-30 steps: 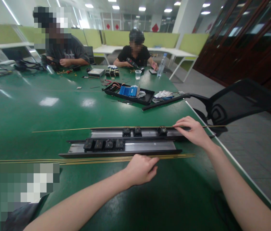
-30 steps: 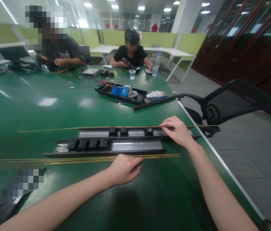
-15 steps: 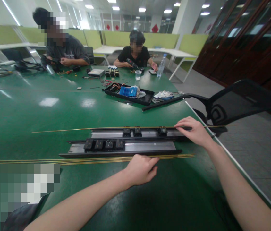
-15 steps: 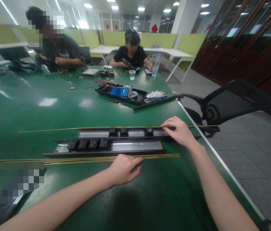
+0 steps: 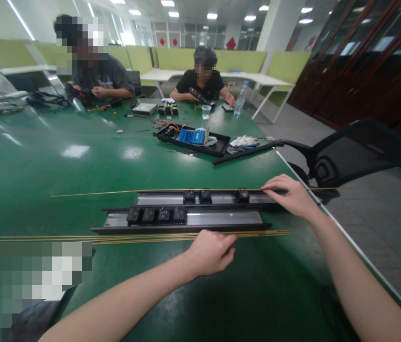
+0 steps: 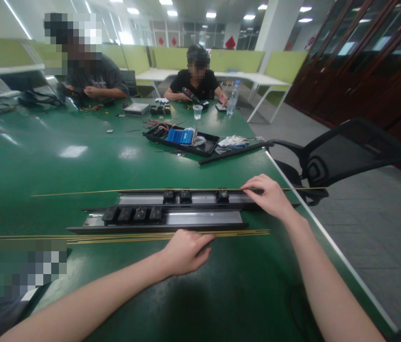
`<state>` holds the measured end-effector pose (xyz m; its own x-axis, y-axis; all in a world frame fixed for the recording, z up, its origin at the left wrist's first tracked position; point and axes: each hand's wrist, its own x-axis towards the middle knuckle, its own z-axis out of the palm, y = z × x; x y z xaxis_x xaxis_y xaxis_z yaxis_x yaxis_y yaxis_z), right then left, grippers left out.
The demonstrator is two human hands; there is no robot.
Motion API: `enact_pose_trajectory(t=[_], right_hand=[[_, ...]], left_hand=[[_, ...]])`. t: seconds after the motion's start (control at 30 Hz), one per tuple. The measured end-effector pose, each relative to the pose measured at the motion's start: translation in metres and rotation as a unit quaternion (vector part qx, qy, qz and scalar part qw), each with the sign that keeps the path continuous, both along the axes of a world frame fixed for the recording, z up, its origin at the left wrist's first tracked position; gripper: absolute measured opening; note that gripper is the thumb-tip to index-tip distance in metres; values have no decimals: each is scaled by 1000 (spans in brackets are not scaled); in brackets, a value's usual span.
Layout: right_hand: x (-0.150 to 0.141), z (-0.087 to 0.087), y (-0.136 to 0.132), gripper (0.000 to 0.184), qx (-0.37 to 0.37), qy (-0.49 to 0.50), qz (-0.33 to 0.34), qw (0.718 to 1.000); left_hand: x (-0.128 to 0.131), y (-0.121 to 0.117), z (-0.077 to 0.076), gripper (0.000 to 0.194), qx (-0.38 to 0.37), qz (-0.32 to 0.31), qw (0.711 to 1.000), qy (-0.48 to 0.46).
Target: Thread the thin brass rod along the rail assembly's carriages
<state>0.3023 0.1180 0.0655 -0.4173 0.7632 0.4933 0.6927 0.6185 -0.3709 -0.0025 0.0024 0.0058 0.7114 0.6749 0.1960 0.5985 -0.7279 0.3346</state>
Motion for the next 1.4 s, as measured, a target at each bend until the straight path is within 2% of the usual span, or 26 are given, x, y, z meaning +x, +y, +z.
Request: enact_pose_trajectory(t=[0.77, 0.97, 1.07, 1.23, 1.4], right_hand=[[4, -4, -4, 15, 28, 7, -23, 999], [4, -5, -4, 15, 30, 5, -20, 999], [5, -5, -4, 15, 26, 3, -22, 999], [5, -5, -4, 16, 30, 2, -27, 999], [3, -3, -5, 16, 29, 1, -30, 999]], left_hand=[[1, -4, 3, 29, 15, -17, 1000, 22], [6, -12, 3, 24, 35, -66, 997, 20], [15, -21, 5, 21, 45, -119, 992, 19], [39, -37, 7, 37, 77, -208, 975, -2], [60, -46, 1, 47, 88, -283, 954, -46]])
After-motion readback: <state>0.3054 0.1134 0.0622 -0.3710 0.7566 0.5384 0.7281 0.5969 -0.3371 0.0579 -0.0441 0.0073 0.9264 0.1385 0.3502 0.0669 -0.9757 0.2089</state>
